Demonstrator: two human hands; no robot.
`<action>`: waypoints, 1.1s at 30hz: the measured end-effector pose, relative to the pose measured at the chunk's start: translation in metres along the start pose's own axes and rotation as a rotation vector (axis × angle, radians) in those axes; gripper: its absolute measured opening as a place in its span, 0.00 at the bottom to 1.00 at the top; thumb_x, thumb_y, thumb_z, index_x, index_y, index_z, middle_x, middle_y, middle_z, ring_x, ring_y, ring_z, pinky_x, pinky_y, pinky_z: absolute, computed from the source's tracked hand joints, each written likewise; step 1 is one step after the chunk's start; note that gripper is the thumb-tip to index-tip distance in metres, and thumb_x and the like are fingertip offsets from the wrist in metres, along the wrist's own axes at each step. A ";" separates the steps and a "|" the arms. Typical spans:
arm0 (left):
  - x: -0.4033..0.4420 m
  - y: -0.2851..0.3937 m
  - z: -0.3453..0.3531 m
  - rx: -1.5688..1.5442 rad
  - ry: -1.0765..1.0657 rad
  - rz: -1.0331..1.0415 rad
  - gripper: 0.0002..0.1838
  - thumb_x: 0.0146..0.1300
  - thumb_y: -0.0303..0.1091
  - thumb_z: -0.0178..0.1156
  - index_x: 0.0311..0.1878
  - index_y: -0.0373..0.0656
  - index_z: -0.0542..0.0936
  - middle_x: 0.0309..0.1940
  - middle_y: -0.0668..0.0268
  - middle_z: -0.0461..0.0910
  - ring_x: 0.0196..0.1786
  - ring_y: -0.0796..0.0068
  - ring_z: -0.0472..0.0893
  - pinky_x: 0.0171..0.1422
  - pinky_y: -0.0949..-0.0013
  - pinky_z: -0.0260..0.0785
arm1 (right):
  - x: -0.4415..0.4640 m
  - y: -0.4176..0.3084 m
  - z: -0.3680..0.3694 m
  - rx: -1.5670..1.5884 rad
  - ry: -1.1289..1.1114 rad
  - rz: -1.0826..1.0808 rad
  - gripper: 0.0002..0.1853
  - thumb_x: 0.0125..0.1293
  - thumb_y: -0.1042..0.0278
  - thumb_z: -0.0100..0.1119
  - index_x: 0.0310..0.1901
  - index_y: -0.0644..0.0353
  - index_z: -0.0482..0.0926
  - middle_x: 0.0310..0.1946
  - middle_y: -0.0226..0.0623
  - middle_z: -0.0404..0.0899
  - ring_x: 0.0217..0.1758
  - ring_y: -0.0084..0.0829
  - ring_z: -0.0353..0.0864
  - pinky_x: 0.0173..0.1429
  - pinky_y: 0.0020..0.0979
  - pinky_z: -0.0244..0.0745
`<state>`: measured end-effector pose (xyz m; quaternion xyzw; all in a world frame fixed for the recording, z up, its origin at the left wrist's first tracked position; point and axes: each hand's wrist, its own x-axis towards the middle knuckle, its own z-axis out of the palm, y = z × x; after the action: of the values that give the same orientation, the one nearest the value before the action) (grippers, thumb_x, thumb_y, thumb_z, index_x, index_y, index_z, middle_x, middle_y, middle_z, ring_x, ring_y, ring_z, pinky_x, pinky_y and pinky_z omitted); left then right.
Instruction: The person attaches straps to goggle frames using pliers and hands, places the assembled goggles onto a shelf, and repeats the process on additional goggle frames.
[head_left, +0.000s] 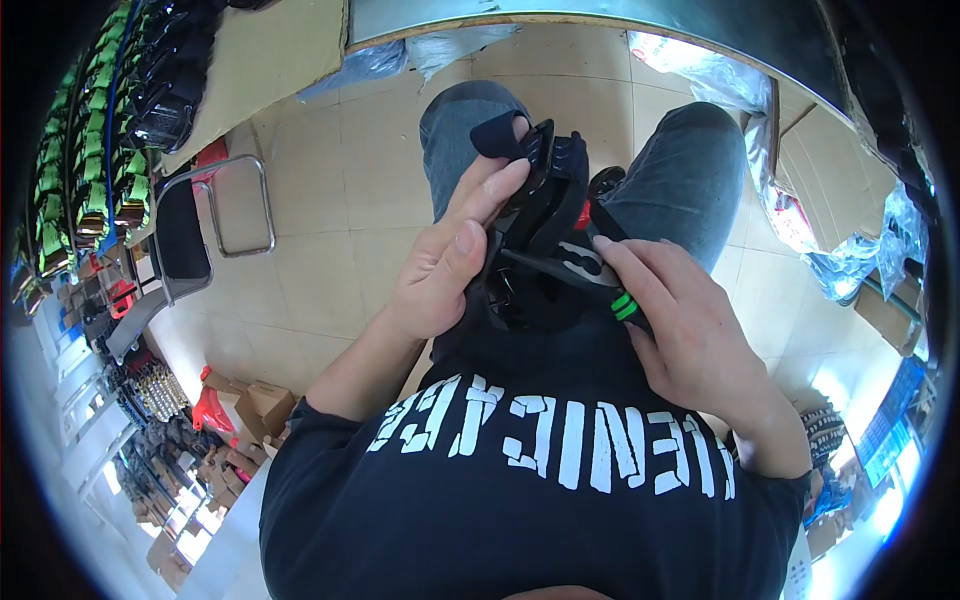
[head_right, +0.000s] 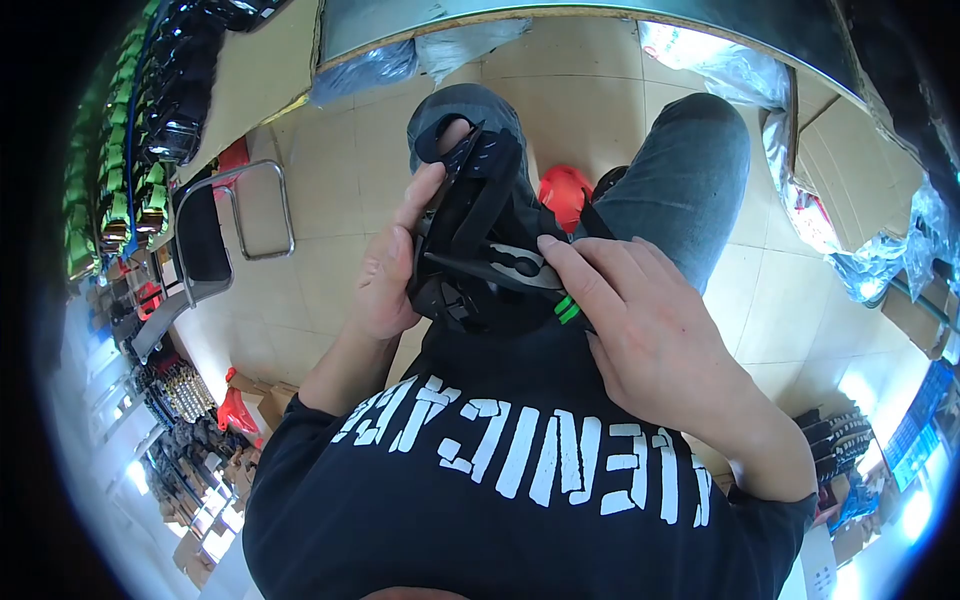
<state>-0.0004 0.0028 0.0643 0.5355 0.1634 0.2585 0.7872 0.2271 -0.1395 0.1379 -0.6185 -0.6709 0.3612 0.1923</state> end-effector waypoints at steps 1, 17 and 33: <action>-0.001 0.000 -0.001 0.029 0.006 -0.003 0.35 0.87 0.50 0.40 0.82 0.29 0.63 0.88 0.50 0.45 0.89 0.53 0.51 0.90 0.53 0.43 | 0.001 0.001 0.000 -0.034 0.010 -0.017 0.42 0.54 0.84 0.67 0.75 0.63 0.69 0.61 0.50 0.76 0.65 0.51 0.78 0.69 0.45 0.75; -0.003 0.003 -0.002 0.073 0.045 -0.062 0.30 0.87 0.45 0.46 0.79 0.31 0.69 0.87 0.49 0.53 0.89 0.55 0.51 0.89 0.53 0.42 | -0.002 -0.007 0.000 0.063 -0.058 0.050 0.40 0.57 0.83 0.65 0.75 0.63 0.67 0.55 0.48 0.74 0.56 0.48 0.79 0.61 0.44 0.76; 0.000 0.002 0.002 0.049 0.069 -0.070 0.30 0.87 0.46 0.45 0.79 0.32 0.70 0.86 0.50 0.56 0.88 0.54 0.54 0.89 0.54 0.43 | -0.002 -0.011 0.006 0.077 -0.039 0.078 0.39 0.58 0.82 0.66 0.74 0.64 0.67 0.55 0.48 0.74 0.57 0.49 0.79 0.63 0.44 0.76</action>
<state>0.0001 0.0018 0.0672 0.5394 0.2150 0.2451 0.7763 0.2159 -0.1427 0.1421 -0.6290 -0.6355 0.4060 0.1888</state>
